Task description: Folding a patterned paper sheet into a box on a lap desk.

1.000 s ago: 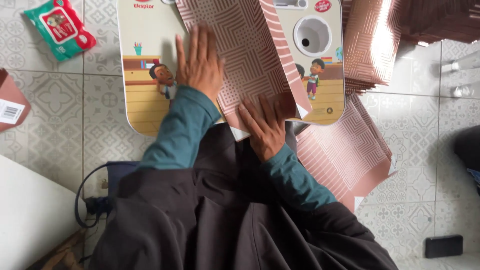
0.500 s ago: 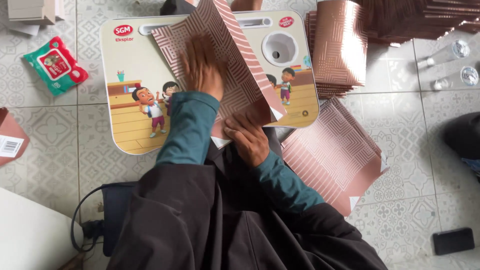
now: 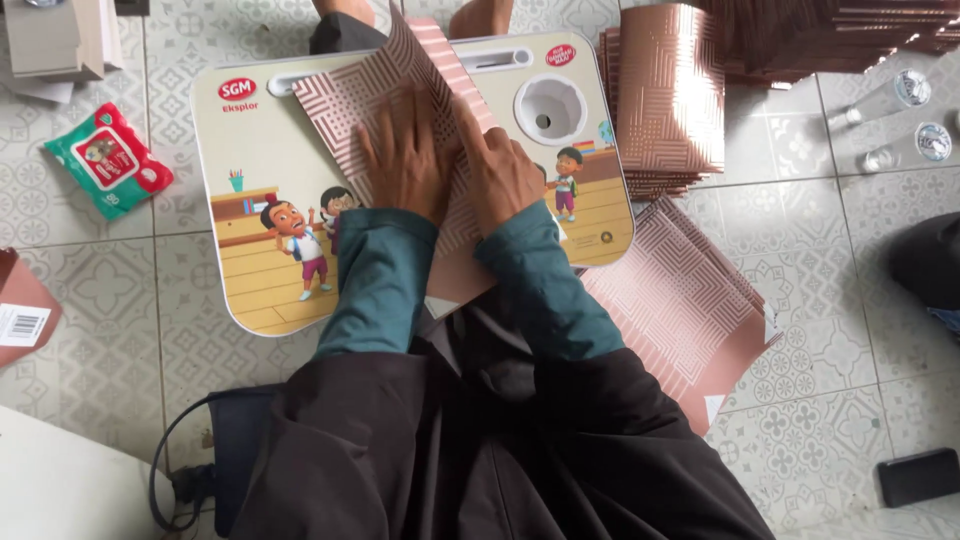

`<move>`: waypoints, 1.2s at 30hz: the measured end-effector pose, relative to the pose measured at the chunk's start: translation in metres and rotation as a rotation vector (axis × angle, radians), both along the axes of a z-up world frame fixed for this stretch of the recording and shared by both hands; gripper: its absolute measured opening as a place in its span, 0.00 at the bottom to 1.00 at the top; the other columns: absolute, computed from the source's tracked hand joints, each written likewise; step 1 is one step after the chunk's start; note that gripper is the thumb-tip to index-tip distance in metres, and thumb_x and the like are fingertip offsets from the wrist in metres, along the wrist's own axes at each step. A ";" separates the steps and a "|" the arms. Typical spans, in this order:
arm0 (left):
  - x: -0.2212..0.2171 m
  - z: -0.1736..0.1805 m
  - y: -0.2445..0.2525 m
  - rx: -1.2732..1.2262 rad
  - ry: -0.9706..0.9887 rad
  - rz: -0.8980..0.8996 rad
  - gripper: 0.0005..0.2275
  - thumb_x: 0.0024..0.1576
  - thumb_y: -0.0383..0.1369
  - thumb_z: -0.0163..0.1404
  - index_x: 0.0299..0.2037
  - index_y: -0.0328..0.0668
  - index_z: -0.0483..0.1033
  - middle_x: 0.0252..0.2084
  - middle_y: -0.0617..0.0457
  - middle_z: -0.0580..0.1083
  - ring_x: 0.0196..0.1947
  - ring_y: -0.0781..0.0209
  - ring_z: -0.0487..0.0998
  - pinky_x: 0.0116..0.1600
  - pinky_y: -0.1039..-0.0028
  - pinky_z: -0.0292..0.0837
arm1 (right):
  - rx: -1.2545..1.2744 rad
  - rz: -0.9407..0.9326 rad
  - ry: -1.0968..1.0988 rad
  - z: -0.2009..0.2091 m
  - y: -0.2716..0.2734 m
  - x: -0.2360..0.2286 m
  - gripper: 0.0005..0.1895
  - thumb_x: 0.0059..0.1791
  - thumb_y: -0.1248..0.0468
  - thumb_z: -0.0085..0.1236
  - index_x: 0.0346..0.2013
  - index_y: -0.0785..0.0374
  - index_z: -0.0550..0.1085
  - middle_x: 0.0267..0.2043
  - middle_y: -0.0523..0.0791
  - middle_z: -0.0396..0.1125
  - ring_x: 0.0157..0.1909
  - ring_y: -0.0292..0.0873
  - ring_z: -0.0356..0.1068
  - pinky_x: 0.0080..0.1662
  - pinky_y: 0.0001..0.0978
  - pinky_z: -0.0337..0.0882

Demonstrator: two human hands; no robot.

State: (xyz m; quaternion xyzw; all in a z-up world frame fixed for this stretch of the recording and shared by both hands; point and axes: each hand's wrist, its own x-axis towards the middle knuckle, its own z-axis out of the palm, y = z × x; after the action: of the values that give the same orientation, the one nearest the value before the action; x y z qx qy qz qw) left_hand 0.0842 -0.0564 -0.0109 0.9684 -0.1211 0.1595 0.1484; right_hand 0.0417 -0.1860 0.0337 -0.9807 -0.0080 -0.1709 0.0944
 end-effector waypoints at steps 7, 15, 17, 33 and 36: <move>-0.005 0.002 0.000 0.036 0.161 -0.060 0.27 0.68 0.49 0.39 0.77 0.69 0.44 0.80 0.58 0.44 0.78 0.40 0.45 0.75 0.36 0.27 | 0.131 0.011 -0.186 -0.024 -0.023 0.020 0.20 0.51 0.64 0.57 0.57 0.41 0.73 0.46 0.45 0.64 0.37 0.48 0.69 0.38 0.42 0.72; -0.003 -0.004 0.003 -0.002 0.105 -0.033 0.28 0.71 0.40 0.40 0.76 0.32 0.46 0.78 0.38 0.46 0.78 0.46 0.43 0.76 0.43 0.28 | 0.155 0.543 -0.322 -0.006 -0.023 0.021 0.17 0.45 0.73 0.60 0.48 0.71 0.77 0.53 0.51 0.70 0.55 0.53 0.69 0.57 0.43 0.71; -0.005 -0.008 0.002 0.044 0.059 -0.006 0.30 0.67 0.37 0.44 0.74 0.23 0.51 0.77 0.30 0.44 0.76 0.31 0.39 0.73 0.36 0.27 | 0.000 0.555 -0.235 -0.007 -0.024 0.023 0.19 0.51 0.65 0.58 0.55 0.71 0.75 0.61 0.51 0.64 0.54 0.53 0.66 0.57 0.43 0.70; 0.006 -0.021 -0.001 -0.020 0.147 0.003 0.32 0.65 0.33 0.45 0.76 0.25 0.45 0.77 0.30 0.39 0.75 0.33 0.31 0.74 0.38 0.21 | -0.281 0.255 -0.078 -0.055 0.003 0.165 0.20 0.56 0.49 0.46 0.64 0.37 0.67 0.36 0.45 0.76 0.25 0.53 0.75 0.27 0.48 0.74; 0.005 -0.025 0.001 -0.034 0.110 0.011 0.30 0.67 0.38 0.43 0.75 0.27 0.48 0.76 0.31 0.41 0.75 0.34 0.33 0.73 0.37 0.23 | -0.324 0.255 -0.158 -0.060 0.006 0.164 0.18 0.53 0.49 0.46 0.55 0.43 0.74 0.28 0.44 0.77 0.22 0.55 0.74 0.25 0.52 0.71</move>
State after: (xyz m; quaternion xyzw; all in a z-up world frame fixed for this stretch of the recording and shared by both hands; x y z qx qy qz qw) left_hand 0.0891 -0.0555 -0.0361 0.9737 -0.1047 0.1091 0.1703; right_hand 0.2059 -0.1797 -0.0264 -0.9577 -0.1666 -0.2303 -0.0443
